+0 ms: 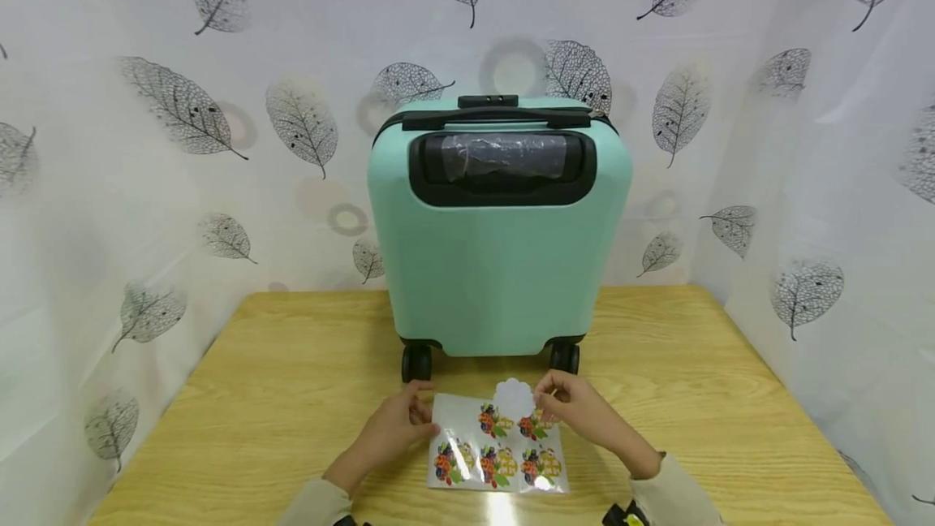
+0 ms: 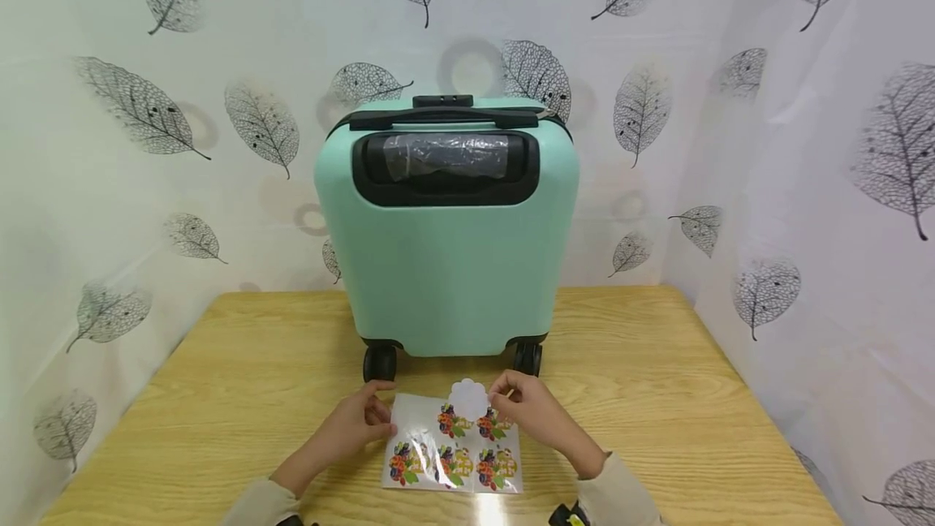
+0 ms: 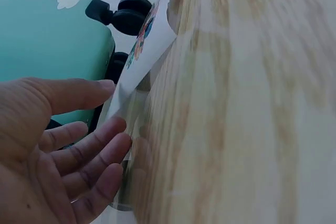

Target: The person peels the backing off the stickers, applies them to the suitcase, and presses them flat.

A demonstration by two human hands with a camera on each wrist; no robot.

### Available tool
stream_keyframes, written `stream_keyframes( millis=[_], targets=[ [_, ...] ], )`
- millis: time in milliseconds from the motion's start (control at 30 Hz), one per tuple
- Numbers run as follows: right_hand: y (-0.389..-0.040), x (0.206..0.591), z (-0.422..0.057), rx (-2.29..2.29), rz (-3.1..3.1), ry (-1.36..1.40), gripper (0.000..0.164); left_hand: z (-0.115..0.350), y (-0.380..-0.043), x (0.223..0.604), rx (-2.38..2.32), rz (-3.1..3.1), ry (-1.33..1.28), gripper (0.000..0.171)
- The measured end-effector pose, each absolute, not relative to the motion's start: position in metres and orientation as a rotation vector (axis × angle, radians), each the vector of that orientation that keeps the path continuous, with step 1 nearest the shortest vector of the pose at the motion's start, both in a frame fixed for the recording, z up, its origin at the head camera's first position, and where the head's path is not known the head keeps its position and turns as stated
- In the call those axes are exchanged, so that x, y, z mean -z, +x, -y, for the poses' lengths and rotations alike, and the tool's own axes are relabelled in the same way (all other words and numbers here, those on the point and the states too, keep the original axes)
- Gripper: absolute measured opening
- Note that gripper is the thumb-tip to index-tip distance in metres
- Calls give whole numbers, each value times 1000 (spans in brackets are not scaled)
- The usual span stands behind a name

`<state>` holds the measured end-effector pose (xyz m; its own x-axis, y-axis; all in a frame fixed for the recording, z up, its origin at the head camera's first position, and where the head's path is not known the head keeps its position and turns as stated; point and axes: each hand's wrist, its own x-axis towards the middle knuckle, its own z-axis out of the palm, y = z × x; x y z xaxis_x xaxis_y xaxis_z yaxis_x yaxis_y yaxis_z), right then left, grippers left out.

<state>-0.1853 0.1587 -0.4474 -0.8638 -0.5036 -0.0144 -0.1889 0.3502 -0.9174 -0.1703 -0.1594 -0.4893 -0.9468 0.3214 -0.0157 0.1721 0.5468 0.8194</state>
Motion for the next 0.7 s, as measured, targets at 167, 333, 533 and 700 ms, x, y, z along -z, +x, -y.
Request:
stream_keyframes(
  millis=[167, 333, 533, 700],
  targets=[
    [-185, 447, -159, 1504, -2344, -624, 21, 160, -170, 488, -1270, -2683, 424, 55],
    [-185, 445, -160, 1503, -2349, -626, 20, 159, -169, 482, -1325, -2666, 431, 48],
    [-185, 439, -161, 1500, -2389, -655, 17, 153, -172, 472, -1490, -2563, 439, 44],
    [-185, 435, -161, 1474, -2447, -689, 17, 149, -173, 464, -1571, -2516, 434, 43]
  ],
)
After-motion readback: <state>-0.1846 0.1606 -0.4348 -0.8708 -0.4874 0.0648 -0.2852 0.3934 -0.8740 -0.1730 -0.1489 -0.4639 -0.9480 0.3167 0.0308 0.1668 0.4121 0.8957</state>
